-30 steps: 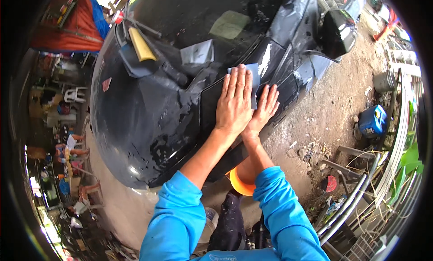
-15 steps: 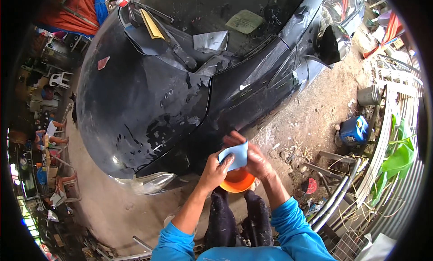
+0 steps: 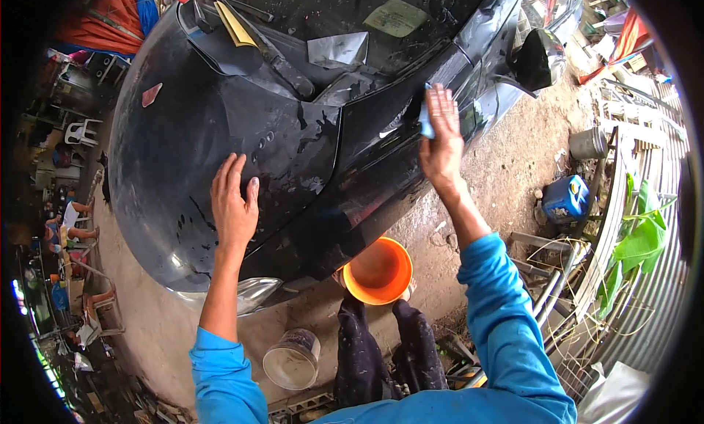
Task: Sanding the front fender of a car with wet sandpaper and wiping it clean with a cloth.
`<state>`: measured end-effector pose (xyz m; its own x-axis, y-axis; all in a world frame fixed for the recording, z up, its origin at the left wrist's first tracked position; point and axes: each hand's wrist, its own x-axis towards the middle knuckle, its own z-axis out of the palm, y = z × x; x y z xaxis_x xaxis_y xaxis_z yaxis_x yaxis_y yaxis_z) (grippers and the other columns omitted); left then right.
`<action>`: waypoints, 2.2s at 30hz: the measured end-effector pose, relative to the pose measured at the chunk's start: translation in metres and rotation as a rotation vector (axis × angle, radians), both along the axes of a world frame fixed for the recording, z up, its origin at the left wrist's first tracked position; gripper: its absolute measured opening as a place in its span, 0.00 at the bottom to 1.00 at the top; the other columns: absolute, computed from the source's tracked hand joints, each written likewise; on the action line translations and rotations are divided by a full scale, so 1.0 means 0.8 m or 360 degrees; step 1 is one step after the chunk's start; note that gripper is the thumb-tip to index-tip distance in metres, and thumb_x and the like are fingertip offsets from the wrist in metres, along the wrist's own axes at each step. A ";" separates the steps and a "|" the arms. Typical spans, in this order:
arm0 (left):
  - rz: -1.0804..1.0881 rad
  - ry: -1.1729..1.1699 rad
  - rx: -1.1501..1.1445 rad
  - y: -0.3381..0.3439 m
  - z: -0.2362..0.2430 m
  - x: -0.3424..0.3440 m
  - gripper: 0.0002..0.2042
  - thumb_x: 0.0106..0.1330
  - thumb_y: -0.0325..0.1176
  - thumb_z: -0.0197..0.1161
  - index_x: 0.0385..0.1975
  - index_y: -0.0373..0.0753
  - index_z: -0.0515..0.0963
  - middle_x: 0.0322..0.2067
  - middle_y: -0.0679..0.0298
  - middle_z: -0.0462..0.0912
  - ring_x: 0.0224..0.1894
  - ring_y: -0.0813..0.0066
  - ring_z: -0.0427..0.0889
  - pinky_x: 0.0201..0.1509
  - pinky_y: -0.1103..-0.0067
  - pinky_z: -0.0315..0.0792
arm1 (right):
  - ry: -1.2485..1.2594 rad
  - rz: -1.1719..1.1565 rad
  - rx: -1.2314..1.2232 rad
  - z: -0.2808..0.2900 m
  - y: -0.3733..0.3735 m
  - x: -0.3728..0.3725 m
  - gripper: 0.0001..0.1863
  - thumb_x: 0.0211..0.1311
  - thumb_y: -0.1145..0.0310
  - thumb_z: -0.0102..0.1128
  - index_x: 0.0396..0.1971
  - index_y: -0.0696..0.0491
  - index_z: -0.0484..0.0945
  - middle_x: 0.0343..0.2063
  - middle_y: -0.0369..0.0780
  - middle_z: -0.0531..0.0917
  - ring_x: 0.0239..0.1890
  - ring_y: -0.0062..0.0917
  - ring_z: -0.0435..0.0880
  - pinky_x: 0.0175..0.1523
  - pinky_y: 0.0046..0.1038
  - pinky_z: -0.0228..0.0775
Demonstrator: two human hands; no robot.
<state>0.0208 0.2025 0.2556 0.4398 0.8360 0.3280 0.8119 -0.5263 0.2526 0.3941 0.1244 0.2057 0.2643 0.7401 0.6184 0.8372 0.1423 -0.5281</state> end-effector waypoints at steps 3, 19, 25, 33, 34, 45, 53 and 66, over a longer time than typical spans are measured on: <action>-0.0001 0.0144 0.0183 -0.005 -0.018 0.004 0.24 0.72 0.40 0.57 0.65 0.39 0.71 0.67 0.52 0.69 0.67 0.50 0.68 0.72 0.59 0.60 | -0.0088 0.0117 -0.0015 -0.052 -0.003 -0.061 0.40 0.53 0.70 0.60 0.71 0.54 0.64 0.72 0.50 0.63 0.74 0.57 0.56 0.75 0.62 0.38; 0.0036 0.0157 0.0125 -0.004 -0.014 0.003 0.24 0.72 0.41 0.57 0.66 0.41 0.71 0.67 0.54 0.70 0.67 0.50 0.69 0.71 0.58 0.61 | -0.0590 0.0460 -0.0143 -0.071 -0.017 -0.096 0.34 0.50 0.67 0.59 0.63 0.39 0.76 0.68 0.30 0.72 0.73 0.40 0.64 0.76 0.62 0.36; 0.0070 0.0148 0.0132 -0.007 -0.013 0.006 0.24 0.72 0.42 0.57 0.66 0.40 0.71 0.66 0.54 0.70 0.67 0.50 0.69 0.71 0.59 0.61 | -0.0160 -0.0187 -0.0006 -0.040 0.019 -0.009 0.34 0.52 0.72 0.56 0.65 0.52 0.73 0.69 0.41 0.70 0.73 0.51 0.61 0.74 0.65 0.36; 0.0083 0.0130 0.0130 -0.007 -0.011 0.002 0.25 0.70 0.41 0.58 0.65 0.40 0.72 0.66 0.54 0.70 0.67 0.50 0.69 0.71 0.59 0.61 | -0.0635 0.0118 -0.0173 0.000 0.015 0.028 0.35 0.49 0.73 0.56 0.63 0.39 0.75 0.67 0.33 0.74 0.72 0.36 0.65 0.72 0.68 0.36; 0.0090 0.0123 0.0122 -0.007 -0.010 0.004 0.25 0.70 0.41 0.58 0.65 0.40 0.72 0.66 0.54 0.70 0.67 0.50 0.69 0.71 0.59 0.61 | -0.0666 0.0024 -0.0268 0.014 0.016 0.038 0.35 0.48 0.72 0.57 0.63 0.44 0.75 0.68 0.38 0.72 0.72 0.44 0.64 0.72 0.68 0.38; 0.0102 0.0120 0.0129 -0.008 -0.010 0.011 0.25 0.68 0.39 0.60 0.64 0.40 0.72 0.66 0.54 0.71 0.66 0.50 0.70 0.71 0.59 0.62 | -0.0548 0.0114 -0.0352 0.005 0.017 0.024 0.36 0.52 0.70 0.58 0.67 0.40 0.72 0.70 0.35 0.70 0.73 0.43 0.63 0.72 0.68 0.35; 0.0090 0.0087 0.0195 -0.007 -0.020 0.001 0.25 0.67 0.39 0.62 0.64 0.40 0.73 0.65 0.55 0.72 0.65 0.51 0.71 0.70 0.59 0.64 | -0.0813 0.0527 -0.0469 0.020 0.008 -0.054 0.37 0.49 0.67 0.64 0.65 0.38 0.75 0.70 0.27 0.70 0.76 0.38 0.58 0.71 0.73 0.38; 0.0058 -0.0024 0.0213 -0.003 -0.008 0.008 0.24 0.66 0.39 0.63 0.61 0.38 0.75 0.63 0.53 0.74 0.65 0.50 0.72 0.70 0.60 0.64 | -0.0624 0.0115 -0.0577 0.044 0.027 -0.103 0.39 0.50 0.70 0.63 0.68 0.49 0.68 0.72 0.38 0.65 0.74 0.43 0.60 0.73 0.68 0.40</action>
<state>0.0271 0.2004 0.2488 0.4039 0.7996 0.4444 0.8278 -0.5262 0.1945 0.3114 0.1463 0.2406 0.0053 0.9321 0.3622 0.9763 0.0736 -0.2036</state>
